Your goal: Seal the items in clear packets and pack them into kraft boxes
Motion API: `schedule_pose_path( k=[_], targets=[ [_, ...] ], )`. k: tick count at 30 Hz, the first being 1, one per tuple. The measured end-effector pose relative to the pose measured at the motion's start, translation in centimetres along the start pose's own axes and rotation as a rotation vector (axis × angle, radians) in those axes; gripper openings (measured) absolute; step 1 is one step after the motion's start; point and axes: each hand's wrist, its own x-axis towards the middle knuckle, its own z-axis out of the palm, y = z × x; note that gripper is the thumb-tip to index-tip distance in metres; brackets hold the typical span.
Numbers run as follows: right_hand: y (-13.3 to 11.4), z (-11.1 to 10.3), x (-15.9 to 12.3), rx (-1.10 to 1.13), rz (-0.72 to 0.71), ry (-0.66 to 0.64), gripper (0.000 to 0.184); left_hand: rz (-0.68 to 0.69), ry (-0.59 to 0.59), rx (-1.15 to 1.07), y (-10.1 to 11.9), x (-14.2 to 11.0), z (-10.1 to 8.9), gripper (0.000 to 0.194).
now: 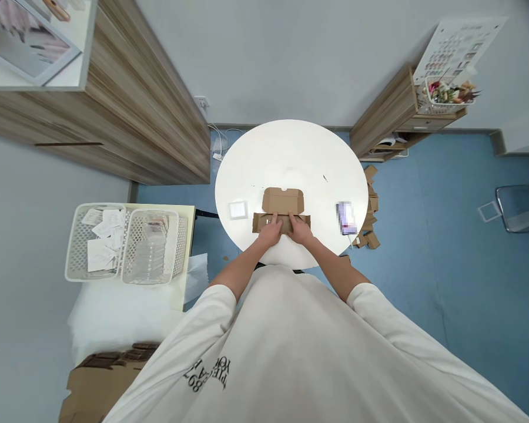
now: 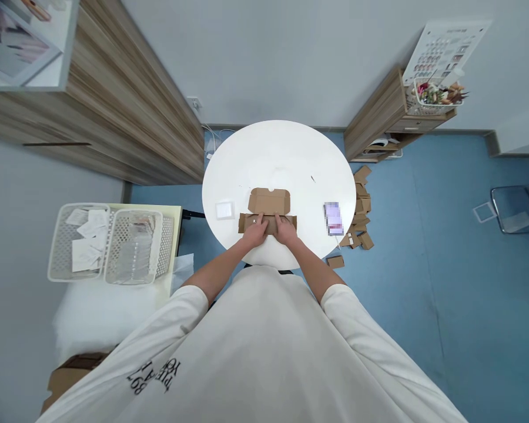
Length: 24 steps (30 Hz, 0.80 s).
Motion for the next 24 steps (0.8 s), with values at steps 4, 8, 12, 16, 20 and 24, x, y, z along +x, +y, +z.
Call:
schedule_pose_path(
  k=[4,8,12,16,20,24],
  targets=[
    [-0.7,-0.3,-0.1,-0.044,0.038,-0.035,0.094,0.031,0.069,-0.036,-0.2,-1.0,-0.2,0.049],
    [-1.2,-0.6,-0.3,-0.048,0.061,-0.070,0.096,-0.024,0.258,-0.092,-1.7,-3.0,-0.3,0.060],
    [-1.3,-0.8,-0.4,-0.050,0.071,-0.086,0.097,-0.252,0.392,-0.141,-3.9,-4.7,-0.1,0.068],
    [-1.6,-1.1,-0.5,-0.054,0.088,-0.103,0.097,-0.358,0.345,-0.187,-5.4,-4.9,0.2,0.073],
    [-2.0,-1.6,-0.8,-0.052,0.097,-0.130,0.097,-0.353,0.331,-0.199,-5.4,-4.2,0.2,0.073],
    [-2.4,-2.0,-0.9,-0.052,0.114,-0.156,0.099,-0.340,0.338,-0.208,-4.9,-3.5,-0.1,0.070]
  ],
)
